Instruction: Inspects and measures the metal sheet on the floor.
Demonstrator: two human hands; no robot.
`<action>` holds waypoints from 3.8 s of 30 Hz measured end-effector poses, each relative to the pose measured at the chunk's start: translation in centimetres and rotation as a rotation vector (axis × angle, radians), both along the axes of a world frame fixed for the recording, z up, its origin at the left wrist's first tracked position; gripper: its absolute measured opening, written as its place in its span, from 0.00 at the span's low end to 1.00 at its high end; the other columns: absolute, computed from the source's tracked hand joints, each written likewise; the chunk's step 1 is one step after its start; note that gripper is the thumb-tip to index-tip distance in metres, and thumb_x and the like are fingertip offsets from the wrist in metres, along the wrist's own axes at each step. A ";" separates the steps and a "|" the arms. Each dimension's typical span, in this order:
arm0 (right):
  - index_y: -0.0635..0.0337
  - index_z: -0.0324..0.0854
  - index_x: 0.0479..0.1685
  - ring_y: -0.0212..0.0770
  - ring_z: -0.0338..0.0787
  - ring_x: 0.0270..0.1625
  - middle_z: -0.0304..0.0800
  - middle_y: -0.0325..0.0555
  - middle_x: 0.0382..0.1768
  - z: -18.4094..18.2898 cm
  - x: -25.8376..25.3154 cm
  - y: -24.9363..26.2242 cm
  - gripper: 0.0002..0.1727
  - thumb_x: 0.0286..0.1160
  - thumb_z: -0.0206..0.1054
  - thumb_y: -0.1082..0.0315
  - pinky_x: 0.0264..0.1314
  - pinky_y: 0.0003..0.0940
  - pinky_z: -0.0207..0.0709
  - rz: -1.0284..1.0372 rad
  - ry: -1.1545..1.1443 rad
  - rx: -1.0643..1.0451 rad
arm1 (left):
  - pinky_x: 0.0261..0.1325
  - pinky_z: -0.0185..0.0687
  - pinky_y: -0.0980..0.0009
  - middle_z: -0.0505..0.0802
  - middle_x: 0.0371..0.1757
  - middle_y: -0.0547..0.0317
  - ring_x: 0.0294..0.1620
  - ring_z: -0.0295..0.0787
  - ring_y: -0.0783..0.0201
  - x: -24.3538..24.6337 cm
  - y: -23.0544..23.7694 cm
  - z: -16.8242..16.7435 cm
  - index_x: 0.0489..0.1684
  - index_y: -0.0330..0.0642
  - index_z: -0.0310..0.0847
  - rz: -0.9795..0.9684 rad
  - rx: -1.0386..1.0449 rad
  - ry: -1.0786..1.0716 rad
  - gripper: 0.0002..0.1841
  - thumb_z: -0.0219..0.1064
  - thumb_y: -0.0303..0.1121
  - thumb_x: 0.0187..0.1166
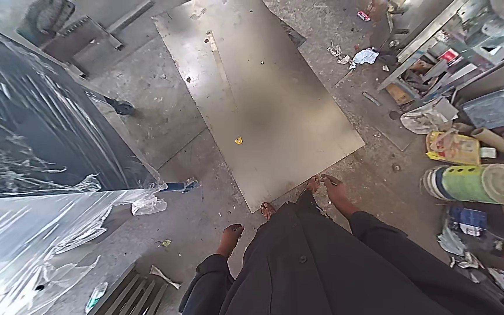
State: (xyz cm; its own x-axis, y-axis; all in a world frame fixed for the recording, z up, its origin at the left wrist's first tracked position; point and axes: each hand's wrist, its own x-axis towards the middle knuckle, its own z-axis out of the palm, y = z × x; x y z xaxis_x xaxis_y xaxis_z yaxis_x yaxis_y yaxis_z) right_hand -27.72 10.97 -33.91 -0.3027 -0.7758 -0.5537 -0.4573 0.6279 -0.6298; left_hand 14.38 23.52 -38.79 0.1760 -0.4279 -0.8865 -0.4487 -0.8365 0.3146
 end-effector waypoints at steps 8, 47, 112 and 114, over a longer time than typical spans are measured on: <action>0.53 0.86 0.70 0.48 0.86 0.72 0.90 0.53 0.66 -0.2 3.0 1.3 0.22 0.92 0.55 0.53 0.78 0.51 0.72 0.174 -0.021 0.085 | 0.64 0.83 0.49 0.91 0.62 0.38 0.58 0.91 0.48 0.5 -0.8 -0.5 0.70 0.33 0.82 0.021 -0.030 0.013 0.20 0.63 0.39 0.90; 0.52 0.76 0.84 0.56 0.76 0.84 0.80 0.55 0.79 -2.1 0.8 3.0 0.29 0.95 0.46 0.48 0.88 0.56 0.62 0.350 0.172 0.122 | 0.63 0.84 0.51 0.91 0.61 0.39 0.57 0.91 0.50 1.0 -1.1 -0.5 0.70 0.33 0.82 0.035 -0.041 0.022 0.20 0.62 0.39 0.90; 0.47 0.75 0.85 0.55 0.74 0.85 0.82 0.50 0.79 -3.4 -2.3 5.2 0.28 0.95 0.44 0.51 0.88 0.56 0.63 0.460 0.297 0.282 | 0.65 0.83 0.50 0.91 0.62 0.38 0.58 0.91 0.49 0.3 -0.9 0.6 0.69 0.32 0.82 -0.004 -0.021 0.006 0.20 0.63 0.39 0.91; 0.48 0.76 0.84 0.55 0.75 0.85 0.82 0.51 0.78 -3.6 -2.4 5.4 0.27 0.94 0.45 0.52 0.87 0.56 0.64 0.445 0.284 0.256 | 0.65 0.82 0.50 0.91 0.61 0.38 0.58 0.91 0.49 0.2 -0.9 0.7 0.68 0.32 0.82 -0.003 -0.026 0.000 0.19 0.63 0.38 0.90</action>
